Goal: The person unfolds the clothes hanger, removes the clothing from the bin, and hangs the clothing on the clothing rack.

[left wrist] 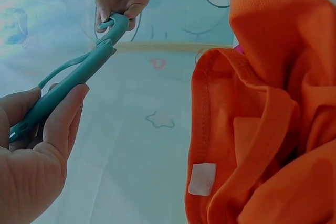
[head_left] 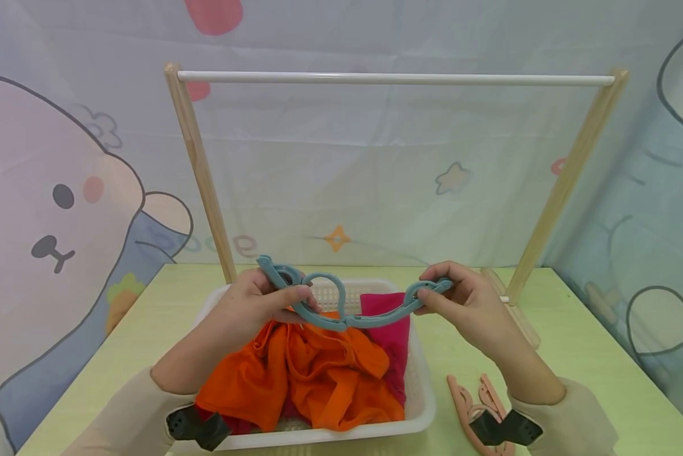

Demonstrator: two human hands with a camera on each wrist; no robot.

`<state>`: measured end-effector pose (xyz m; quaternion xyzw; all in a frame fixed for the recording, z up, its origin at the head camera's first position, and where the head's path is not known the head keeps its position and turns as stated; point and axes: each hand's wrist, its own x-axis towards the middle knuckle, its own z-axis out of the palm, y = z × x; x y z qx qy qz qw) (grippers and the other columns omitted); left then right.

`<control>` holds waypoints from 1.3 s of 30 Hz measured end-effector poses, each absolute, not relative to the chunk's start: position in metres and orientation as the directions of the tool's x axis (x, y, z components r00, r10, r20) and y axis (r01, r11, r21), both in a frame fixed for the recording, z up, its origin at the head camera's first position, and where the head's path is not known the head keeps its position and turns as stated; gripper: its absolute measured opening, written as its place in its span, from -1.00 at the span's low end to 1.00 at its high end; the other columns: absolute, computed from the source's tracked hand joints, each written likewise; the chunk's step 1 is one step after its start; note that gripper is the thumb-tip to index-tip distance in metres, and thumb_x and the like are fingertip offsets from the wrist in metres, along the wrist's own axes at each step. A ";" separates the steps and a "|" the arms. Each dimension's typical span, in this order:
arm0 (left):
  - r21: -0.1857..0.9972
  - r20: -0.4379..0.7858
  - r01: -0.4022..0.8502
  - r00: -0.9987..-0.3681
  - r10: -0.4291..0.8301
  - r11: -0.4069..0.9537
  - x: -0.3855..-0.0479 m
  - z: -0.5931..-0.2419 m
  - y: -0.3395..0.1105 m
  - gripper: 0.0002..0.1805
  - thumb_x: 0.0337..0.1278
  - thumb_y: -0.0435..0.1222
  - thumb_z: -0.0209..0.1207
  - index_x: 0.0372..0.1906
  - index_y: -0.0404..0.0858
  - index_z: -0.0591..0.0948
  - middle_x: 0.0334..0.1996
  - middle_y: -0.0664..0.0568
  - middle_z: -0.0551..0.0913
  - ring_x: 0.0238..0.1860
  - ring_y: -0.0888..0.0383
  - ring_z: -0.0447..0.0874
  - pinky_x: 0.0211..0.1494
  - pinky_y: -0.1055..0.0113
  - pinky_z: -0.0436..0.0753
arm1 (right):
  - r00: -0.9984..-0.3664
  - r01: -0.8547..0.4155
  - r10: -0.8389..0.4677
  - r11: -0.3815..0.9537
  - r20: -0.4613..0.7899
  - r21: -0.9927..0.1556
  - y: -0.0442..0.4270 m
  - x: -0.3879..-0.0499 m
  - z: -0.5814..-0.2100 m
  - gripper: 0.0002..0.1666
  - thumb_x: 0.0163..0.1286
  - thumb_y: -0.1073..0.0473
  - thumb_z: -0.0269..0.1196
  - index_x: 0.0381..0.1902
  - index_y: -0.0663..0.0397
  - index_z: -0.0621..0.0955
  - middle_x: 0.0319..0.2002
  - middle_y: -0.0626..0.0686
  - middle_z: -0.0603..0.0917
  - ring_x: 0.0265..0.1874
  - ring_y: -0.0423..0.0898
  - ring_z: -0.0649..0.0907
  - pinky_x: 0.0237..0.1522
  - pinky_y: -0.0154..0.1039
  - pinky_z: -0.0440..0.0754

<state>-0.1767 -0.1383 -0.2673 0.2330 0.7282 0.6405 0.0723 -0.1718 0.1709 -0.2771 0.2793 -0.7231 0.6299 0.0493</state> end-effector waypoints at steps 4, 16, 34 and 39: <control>0.969 0.196 0.239 -0.892 0.408 0.058 -0.177 -0.267 -0.139 -0.70 0.35 -0.33 0.11 -0.13 -0.59 0.54 -0.31 -0.14 0.67 -0.15 0.03 0.68 -0.05 0.12 0.67 | -0.847 -0.452 -0.335 0.048 0.412 -0.891 0.171 -0.172 -0.278 -0.78 0.38 0.39 0.17 -0.12 0.49 0.42 -0.34 -0.09 0.68 -0.36 -0.12 0.75 -0.11 -0.31 0.66; 0.974 0.196 0.226 -0.906 0.376 0.036 -0.176 -0.268 -0.139 -0.66 0.33 -0.33 0.12 -0.05 -0.60 0.52 -0.30 -0.13 0.69 -0.18 0.05 0.72 -0.04 0.14 0.66 | -0.875 -0.414 -0.299 0.050 0.382 -0.909 0.169 -0.171 -0.281 -0.83 0.37 0.37 0.19 -0.15 0.36 0.46 -0.35 -0.09 0.67 -0.36 -0.14 0.75 -0.10 -0.32 0.66; 0.953 0.187 0.272 -0.879 0.439 0.137 -0.172 -0.257 -0.146 -0.72 0.29 -0.35 0.16 -0.15 -0.57 0.58 -0.30 -0.17 0.69 -0.16 0.03 0.72 -0.06 0.16 0.67 | -0.810 -0.503 -0.449 0.202 0.377 -0.840 0.177 -0.175 -0.279 -0.80 0.33 0.42 0.20 -0.12 0.44 0.52 -0.37 -0.13 0.65 -0.40 -0.20 0.66 -0.19 -0.37 0.66; 0.948 0.186 0.280 -0.871 0.455 0.149 -0.171 -0.254 -0.148 -0.72 0.28 -0.36 0.17 -0.13 -0.57 0.57 -0.29 -0.20 0.69 -0.19 0.02 0.74 -0.07 0.17 0.68 | -0.808 -0.498 -0.483 0.253 0.338 -0.830 0.177 -0.174 -0.275 -0.79 0.33 0.38 0.23 -0.10 0.39 0.56 -0.32 0.00 0.66 -0.37 -0.16 0.65 -0.20 -0.35 0.66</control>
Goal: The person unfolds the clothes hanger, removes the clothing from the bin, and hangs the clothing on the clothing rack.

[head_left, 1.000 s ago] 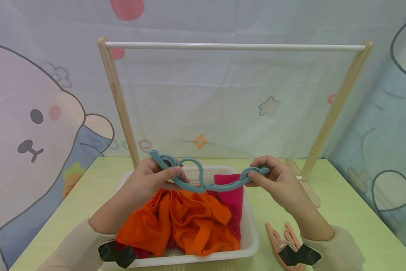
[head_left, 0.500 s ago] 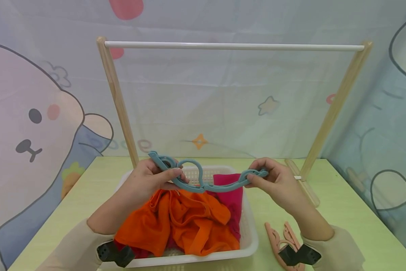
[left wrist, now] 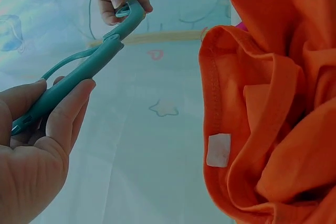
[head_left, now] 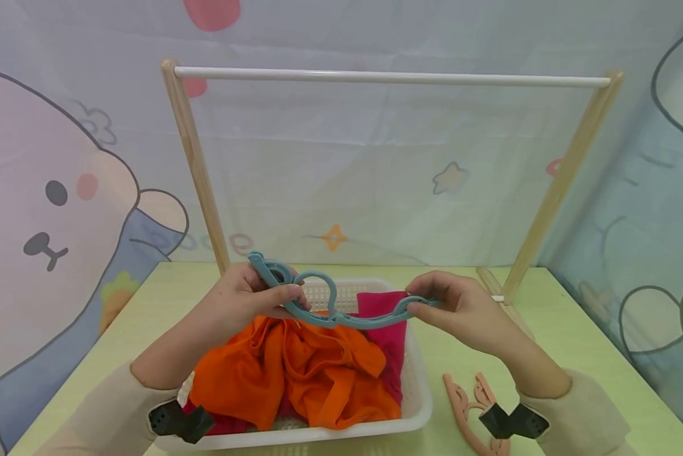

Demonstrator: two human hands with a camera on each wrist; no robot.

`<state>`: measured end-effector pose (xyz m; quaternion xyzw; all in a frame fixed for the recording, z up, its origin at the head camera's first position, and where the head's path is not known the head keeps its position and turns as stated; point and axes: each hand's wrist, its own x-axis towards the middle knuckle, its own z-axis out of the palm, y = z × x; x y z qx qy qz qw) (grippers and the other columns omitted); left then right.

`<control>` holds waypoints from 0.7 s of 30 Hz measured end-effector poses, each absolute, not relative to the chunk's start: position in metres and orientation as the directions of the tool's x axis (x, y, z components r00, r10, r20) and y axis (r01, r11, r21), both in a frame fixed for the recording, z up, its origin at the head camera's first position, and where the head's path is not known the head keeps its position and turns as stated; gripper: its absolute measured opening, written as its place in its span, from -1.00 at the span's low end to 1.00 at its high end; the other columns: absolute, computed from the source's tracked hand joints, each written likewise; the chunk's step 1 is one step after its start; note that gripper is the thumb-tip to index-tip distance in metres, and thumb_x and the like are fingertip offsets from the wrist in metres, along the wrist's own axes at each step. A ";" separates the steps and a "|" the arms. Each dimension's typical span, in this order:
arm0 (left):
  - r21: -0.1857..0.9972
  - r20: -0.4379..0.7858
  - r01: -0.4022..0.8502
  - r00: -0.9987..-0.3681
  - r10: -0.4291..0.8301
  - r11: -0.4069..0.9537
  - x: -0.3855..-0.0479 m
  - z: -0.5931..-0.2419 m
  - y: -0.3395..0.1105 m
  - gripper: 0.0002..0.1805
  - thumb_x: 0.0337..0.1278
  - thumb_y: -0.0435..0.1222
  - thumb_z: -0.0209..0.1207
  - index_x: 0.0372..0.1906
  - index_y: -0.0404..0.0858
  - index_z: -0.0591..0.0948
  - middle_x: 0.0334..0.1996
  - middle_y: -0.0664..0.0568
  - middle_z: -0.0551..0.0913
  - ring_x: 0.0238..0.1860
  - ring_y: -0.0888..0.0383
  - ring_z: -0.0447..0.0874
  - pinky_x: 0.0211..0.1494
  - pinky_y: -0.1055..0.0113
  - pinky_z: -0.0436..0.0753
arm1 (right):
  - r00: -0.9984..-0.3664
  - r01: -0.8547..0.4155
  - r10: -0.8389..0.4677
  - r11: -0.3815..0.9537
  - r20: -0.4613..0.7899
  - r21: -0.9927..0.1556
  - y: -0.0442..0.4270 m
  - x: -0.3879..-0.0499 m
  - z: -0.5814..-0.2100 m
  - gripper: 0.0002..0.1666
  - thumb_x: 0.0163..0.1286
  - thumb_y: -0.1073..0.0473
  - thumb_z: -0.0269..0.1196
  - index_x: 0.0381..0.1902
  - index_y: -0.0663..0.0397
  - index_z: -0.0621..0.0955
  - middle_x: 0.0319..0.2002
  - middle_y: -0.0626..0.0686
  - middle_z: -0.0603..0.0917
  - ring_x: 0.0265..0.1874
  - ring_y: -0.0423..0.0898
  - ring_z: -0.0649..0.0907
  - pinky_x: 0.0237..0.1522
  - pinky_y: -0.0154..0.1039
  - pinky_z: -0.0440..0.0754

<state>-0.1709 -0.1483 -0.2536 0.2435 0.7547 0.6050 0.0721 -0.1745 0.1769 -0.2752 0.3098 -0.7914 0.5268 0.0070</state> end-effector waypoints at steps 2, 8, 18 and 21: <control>0.946 0.182 0.282 -0.870 0.458 0.159 -0.171 -0.253 -0.149 -0.73 0.28 -0.36 0.17 -0.12 -0.57 0.57 -0.29 -0.20 0.69 -0.20 0.02 0.75 -0.08 0.17 0.68 | -0.814 -0.488 -0.491 0.285 0.312 -0.825 0.176 -0.174 -0.274 -0.78 0.33 0.35 0.24 -0.09 0.36 0.58 -0.29 0.06 0.66 -0.36 -0.15 0.65 -0.21 -0.34 0.66; 0.941 0.175 0.288 -0.864 0.473 0.178 -0.172 -0.254 -0.148 -0.74 0.28 -0.36 0.17 -0.12 -0.54 0.56 -0.31 -0.19 0.70 -0.23 0.01 0.76 -0.09 0.17 0.69 | -0.789 -0.562 -0.531 0.420 0.310 -0.712 0.172 -0.174 -0.272 -0.83 0.33 0.24 0.28 -0.14 0.16 0.65 -0.27 -0.02 0.67 -0.39 -0.18 0.60 -0.25 -0.31 0.63; 0.936 0.165 0.295 -0.849 0.502 0.192 -0.175 -0.254 -0.146 -0.74 0.28 -0.36 0.18 -0.10 -0.53 0.56 -0.31 -0.21 0.70 -0.25 0.03 0.75 -0.09 0.16 0.69 | -0.723 -0.656 -0.622 0.479 0.302 -0.584 0.167 -0.175 -0.275 -0.83 0.37 0.14 0.25 -0.15 0.07 0.67 -0.26 -0.10 0.68 -0.36 -0.25 0.57 -0.24 -0.32 0.61; 0.937 0.164 0.295 -0.845 0.509 0.187 -0.176 -0.255 -0.145 -0.75 0.28 -0.37 0.17 -0.11 -0.53 0.56 -0.31 -0.21 0.70 -0.25 0.03 0.75 -0.09 0.15 0.69 | -0.712 -0.670 -0.633 0.481 0.304 -0.565 0.166 -0.176 -0.276 -0.84 0.37 0.15 0.25 -0.17 0.09 0.67 -0.30 -0.10 0.67 -0.41 -0.26 0.55 -0.29 -0.33 0.60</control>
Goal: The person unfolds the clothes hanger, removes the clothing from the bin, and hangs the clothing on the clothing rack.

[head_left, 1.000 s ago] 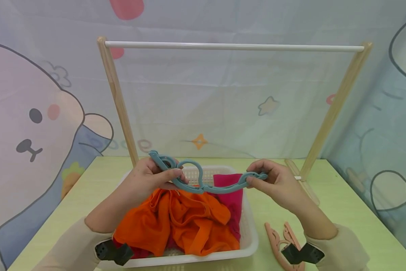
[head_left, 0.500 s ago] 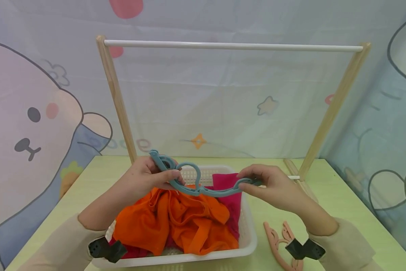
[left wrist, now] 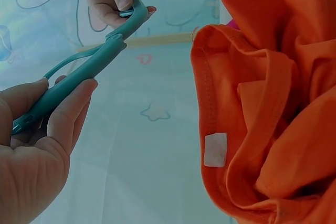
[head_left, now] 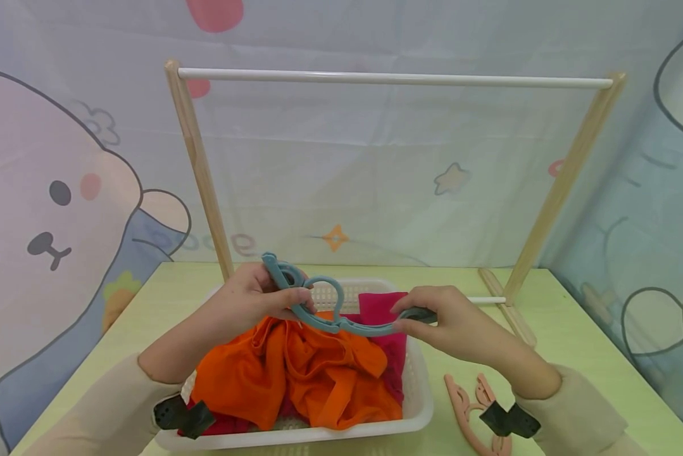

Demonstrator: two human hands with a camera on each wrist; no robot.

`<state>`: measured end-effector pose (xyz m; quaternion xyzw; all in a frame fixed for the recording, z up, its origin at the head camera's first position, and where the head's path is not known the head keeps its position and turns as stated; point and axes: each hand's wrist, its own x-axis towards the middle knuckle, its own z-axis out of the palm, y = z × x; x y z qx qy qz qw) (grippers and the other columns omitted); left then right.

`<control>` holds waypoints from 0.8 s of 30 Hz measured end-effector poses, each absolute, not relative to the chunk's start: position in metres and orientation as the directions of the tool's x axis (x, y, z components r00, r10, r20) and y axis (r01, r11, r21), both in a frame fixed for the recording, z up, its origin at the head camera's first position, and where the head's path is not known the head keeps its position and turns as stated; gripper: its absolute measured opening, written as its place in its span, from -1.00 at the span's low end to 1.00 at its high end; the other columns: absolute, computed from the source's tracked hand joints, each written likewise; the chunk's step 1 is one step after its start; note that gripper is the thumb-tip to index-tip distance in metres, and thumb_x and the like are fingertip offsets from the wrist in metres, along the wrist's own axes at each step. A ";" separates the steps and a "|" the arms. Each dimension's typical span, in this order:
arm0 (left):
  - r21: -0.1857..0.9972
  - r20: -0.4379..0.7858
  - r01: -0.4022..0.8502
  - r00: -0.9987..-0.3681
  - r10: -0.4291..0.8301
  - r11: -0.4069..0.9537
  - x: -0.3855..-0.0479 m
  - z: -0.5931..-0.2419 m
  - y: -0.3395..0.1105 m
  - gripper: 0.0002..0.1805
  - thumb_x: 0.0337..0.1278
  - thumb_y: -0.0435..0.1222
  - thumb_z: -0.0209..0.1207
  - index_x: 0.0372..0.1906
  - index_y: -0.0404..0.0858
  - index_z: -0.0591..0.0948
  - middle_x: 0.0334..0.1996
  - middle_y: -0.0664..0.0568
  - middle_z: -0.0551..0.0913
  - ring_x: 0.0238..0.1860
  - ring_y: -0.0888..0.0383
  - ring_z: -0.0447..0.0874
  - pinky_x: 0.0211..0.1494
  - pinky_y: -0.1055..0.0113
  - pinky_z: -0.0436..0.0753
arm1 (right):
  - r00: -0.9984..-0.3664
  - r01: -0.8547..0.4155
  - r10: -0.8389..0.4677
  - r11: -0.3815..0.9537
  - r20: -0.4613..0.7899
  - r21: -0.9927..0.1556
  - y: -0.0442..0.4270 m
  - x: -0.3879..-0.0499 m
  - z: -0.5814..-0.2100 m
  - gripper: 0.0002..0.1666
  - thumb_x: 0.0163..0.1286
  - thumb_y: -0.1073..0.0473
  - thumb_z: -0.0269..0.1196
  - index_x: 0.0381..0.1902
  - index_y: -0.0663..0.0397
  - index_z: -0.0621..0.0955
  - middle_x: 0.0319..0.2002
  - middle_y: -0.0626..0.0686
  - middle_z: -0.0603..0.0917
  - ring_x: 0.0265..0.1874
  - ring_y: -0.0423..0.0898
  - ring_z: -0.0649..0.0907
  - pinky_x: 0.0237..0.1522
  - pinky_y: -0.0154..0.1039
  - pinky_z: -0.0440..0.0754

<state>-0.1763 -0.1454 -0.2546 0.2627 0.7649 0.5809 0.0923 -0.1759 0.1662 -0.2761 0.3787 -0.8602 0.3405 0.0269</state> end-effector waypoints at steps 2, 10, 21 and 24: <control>0.937 0.167 0.298 -0.842 0.514 0.184 -0.177 -0.255 -0.145 -0.75 0.29 -0.37 0.17 -0.11 -0.53 0.56 -0.31 -0.21 0.70 -0.26 0.03 0.75 -0.09 0.16 0.69 | -0.705 -0.681 -0.632 0.479 0.320 -0.554 0.166 -0.176 -0.277 -0.88 0.36 0.18 0.26 -0.21 0.08 0.67 -0.34 -0.12 0.67 -0.44 -0.27 0.53 -0.32 -0.34 0.58; 0.933 0.175 0.307 -0.843 0.508 0.188 -0.178 -0.257 -0.145 -0.74 0.29 -0.34 0.17 -0.12 -0.52 0.57 -0.32 -0.20 0.71 -0.26 0.04 0.75 -0.10 0.18 0.69 | -0.714 -0.685 -0.590 0.478 0.377 -0.550 0.164 -0.176 -0.280 -0.96 0.31 0.27 0.29 -0.29 0.06 0.67 -0.40 -0.13 0.66 -0.48 -0.27 0.52 -0.36 -0.35 0.57; 0.940 0.180 0.294 -0.857 0.484 0.172 -0.175 -0.257 -0.145 -0.74 0.29 -0.37 0.17 -0.12 -0.55 0.55 -0.30 -0.23 0.70 -0.22 0.01 0.75 -0.09 0.18 0.69 | -0.736 -0.672 -0.490 0.441 0.468 -0.595 0.163 -0.175 -0.283 -0.95 0.29 0.29 0.29 -0.30 0.05 0.68 -0.56 -0.17 0.51 -0.64 -0.26 0.38 -0.55 -0.37 0.41; 0.940 0.179 0.292 -0.863 0.472 0.177 -0.173 -0.256 -0.146 -0.74 0.28 -0.38 0.17 -0.11 -0.55 0.56 -0.30 -0.23 0.70 -0.21 0.00 0.76 -0.08 0.19 0.68 | -0.742 -0.665 -0.462 0.417 0.486 -0.620 0.164 -0.175 -0.281 -0.94 0.30 0.30 0.28 -0.27 0.08 0.68 -0.59 -0.18 0.49 -0.66 -0.24 0.37 -0.59 -0.36 0.39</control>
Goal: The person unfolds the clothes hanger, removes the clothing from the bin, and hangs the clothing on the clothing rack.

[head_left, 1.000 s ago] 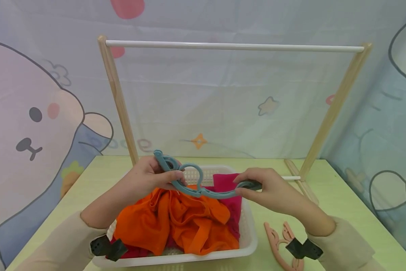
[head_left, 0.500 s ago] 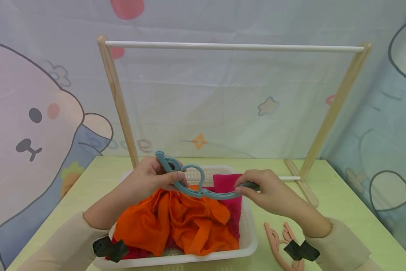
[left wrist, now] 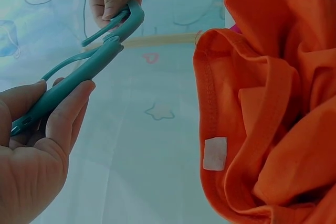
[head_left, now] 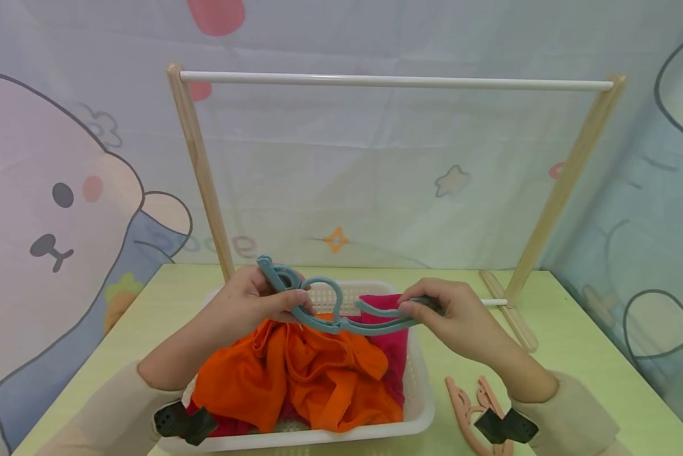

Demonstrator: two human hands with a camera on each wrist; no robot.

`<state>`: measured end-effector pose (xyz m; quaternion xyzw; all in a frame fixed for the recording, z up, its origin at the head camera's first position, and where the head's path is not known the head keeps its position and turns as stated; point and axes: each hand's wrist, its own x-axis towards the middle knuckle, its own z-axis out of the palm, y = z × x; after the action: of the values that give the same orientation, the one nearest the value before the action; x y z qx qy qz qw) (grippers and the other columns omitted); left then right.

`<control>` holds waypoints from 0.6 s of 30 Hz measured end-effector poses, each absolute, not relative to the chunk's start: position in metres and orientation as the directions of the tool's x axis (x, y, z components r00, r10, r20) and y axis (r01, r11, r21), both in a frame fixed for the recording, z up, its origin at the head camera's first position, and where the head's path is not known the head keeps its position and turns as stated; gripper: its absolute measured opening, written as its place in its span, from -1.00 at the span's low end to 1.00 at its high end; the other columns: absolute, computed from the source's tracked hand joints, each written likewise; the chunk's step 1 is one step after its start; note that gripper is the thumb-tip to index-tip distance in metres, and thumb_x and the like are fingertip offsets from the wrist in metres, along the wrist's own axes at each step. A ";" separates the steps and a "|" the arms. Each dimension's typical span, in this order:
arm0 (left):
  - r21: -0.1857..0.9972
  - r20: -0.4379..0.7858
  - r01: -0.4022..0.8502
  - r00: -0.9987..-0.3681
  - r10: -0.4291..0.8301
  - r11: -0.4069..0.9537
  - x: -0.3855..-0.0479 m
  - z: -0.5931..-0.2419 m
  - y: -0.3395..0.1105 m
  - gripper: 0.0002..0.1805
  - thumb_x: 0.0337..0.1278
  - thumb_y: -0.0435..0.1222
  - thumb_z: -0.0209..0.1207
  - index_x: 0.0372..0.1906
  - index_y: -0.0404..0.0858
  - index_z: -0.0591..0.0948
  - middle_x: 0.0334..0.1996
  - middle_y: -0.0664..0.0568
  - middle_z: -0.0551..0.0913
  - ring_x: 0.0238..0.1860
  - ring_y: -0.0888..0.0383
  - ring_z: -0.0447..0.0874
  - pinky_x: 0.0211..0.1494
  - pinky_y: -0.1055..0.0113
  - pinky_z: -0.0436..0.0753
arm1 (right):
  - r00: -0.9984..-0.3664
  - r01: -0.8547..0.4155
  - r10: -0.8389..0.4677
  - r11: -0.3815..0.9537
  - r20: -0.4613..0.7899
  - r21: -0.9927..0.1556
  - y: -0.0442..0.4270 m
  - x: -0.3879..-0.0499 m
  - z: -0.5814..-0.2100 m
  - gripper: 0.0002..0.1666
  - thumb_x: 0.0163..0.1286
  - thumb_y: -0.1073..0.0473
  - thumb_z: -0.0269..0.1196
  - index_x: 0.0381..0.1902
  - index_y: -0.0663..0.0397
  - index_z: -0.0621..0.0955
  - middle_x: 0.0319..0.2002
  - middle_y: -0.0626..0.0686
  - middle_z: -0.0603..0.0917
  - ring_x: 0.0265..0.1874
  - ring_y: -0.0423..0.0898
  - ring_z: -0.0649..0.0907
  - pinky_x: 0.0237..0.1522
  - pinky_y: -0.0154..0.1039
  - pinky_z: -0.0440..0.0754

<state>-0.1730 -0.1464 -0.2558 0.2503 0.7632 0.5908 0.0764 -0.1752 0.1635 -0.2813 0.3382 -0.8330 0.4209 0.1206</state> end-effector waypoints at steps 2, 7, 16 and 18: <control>0.941 0.180 0.290 -0.865 0.468 0.173 -0.172 -0.255 -0.146 -0.74 0.28 -0.38 0.17 -0.11 -0.56 0.56 -0.29 -0.23 0.71 -0.21 0.00 0.76 -0.08 0.18 0.68 | -0.757 -0.648 -0.435 0.407 0.487 -0.644 0.164 -0.174 -0.280 -0.93 0.31 0.30 0.27 -0.26 0.08 0.68 -0.60 -0.16 0.49 -0.67 -0.22 0.36 -0.60 -0.35 0.38; 0.943 0.181 0.285 -0.871 0.456 0.169 -0.169 -0.255 -0.146 -0.73 0.28 -0.36 0.17 -0.11 -0.56 0.57 -0.28 -0.24 0.71 -0.22 0.02 0.76 -0.09 0.18 0.69 | -0.797 -0.597 -0.367 0.364 0.479 -0.715 0.165 -0.172 -0.278 -0.91 0.34 0.29 0.25 -0.23 0.16 0.68 -0.49 -0.05 0.60 -0.61 -0.19 0.45 -0.55 -0.34 0.43; 0.939 0.194 0.298 -0.873 0.448 0.173 -0.168 -0.256 -0.149 -0.73 0.28 -0.36 0.18 -0.11 -0.55 0.57 -0.28 -0.22 0.71 -0.20 0.03 0.75 -0.08 0.20 0.68 | -0.806 -0.592 -0.288 0.380 0.517 -0.711 0.174 -0.169 -0.273 -0.88 0.32 0.32 0.26 -0.20 0.21 0.68 -0.43 -0.23 0.66 -0.50 -0.21 0.60 -0.43 -0.36 0.58; 0.943 0.191 0.290 -0.873 0.448 0.163 -0.168 -0.256 -0.150 -0.73 0.28 -0.36 0.18 -0.10 -0.55 0.57 -0.28 -0.22 0.71 -0.20 0.02 0.75 -0.07 0.19 0.68 | -0.816 -0.578 -0.267 0.394 0.513 -0.715 0.177 -0.169 -0.273 -0.88 0.33 0.32 0.26 -0.20 0.22 0.68 -0.43 -0.22 0.66 -0.49 -0.21 0.61 -0.41 -0.37 0.58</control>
<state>-0.1681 -0.1498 -0.2564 0.2429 0.7597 0.5996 0.0660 -0.1690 0.1769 -0.2727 0.2578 -0.8194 0.4864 0.1600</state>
